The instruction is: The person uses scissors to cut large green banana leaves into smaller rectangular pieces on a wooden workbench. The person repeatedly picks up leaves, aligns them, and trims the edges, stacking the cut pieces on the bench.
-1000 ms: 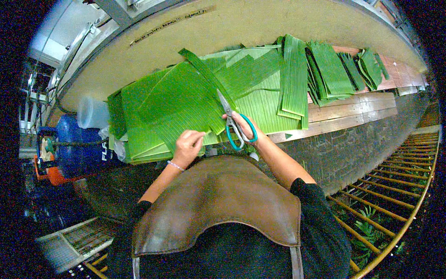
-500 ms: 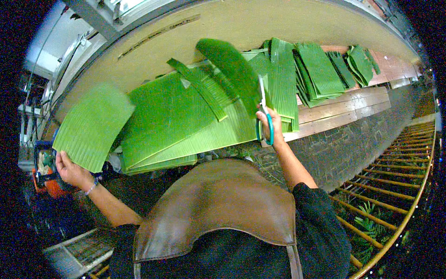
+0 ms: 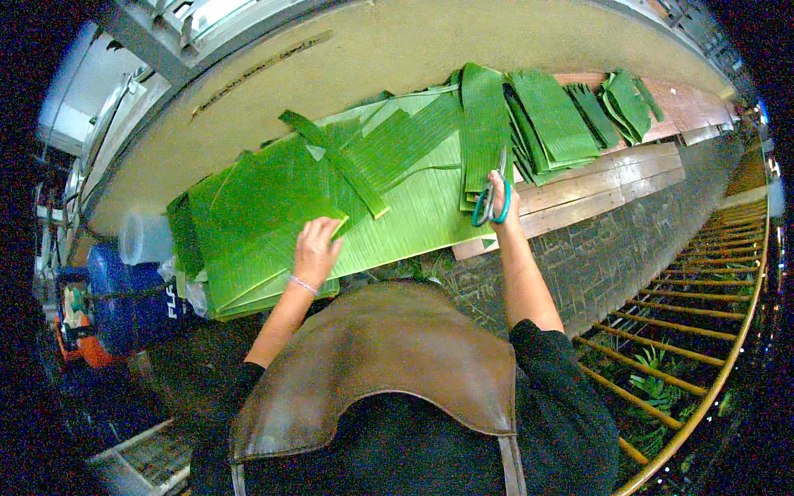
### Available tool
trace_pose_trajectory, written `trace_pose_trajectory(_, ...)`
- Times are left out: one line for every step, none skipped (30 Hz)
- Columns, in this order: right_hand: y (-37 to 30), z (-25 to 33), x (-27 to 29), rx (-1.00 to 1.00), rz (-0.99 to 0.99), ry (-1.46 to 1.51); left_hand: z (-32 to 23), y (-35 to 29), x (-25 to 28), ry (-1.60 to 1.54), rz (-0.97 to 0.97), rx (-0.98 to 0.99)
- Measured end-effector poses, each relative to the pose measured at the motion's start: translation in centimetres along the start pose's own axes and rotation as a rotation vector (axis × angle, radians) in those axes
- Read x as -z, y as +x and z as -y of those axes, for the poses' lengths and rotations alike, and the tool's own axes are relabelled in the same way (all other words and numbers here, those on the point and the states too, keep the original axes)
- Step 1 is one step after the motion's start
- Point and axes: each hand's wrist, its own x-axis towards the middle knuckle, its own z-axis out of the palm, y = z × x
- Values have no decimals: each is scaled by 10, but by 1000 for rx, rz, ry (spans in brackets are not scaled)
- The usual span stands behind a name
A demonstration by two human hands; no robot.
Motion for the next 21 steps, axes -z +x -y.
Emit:
trace_pose_trajectory(0,4,2,-95,30,-61,-4,-10,-3,8,51,12)
trace_pose_trajectory(-3,8,6,-106,87,-85,-5,-20,-1,12,92,16)
trace_pose_trajectory(-9,12,10,-154,115,-114,-4,-30,3,33,108,44)
trace_pose_trajectory(-14,17,14,-251,111,-128,-2,-40,9,47,116,61)
trace_pose_trajectory(-25,19,18,-261,197,-53,0,-50,15,56,110,74)
trace_pose_trajectory(-35,23,22,-279,220,-91,3,-59,22,81,109,115)
trace_pose_trajectory(-44,25,23,-300,255,-121,7,-66,28,84,108,151)
trace_pose_trajectory(-55,24,22,-268,283,-169,11,-72,33,86,103,186)
trace_pose_trajectory(-67,23,20,-236,310,-216,14,-77,36,86,103,231)
trace_pose_trajectory(-77,23,16,-221,309,-282,17,-81,37,83,82,242)
trace_pose_trajectory(-87,24,13,-194,398,-414,19,-83,37,73,54,232)
trace_pose_trajectory(-96,24,6,-118,527,-451,21,-84,36,62,31,233)
trace_pose_trajectory(-104,22,-5,-24,637,-519,23,-84,34,50,15,238)
trace_pose_trajectory(-113,18,-18,-74,701,-535,24,-83,32,75,-24,216)
trace_pose_trajectory(-121,14,-32,-107,763,-581,26,-82,31,59,-18,229)
trace_pose_trajectory(-130,10,-46,-146,787,-627,27,-80,29,42,-14,240)
trace_pose_trajectory(-137,12,-52,-201,906,-648,28,-78,28,28,-8,255)
trace_pose_trajectory(-146,8,-64,-159,942,-704,28,-76,27,23,-35,231)
trace_pose_trajectory(-152,6,-75,-105,1027,-717,29,-74,26,24,-61,212)
trace_pose_trajectory(-155,4,-85,-130,1084,-727,29,-71,26,27,-87,190)
trace_pose_trajectory(-157,2,-93,-148,1160,-734,29,-69,26,21,-97,187)
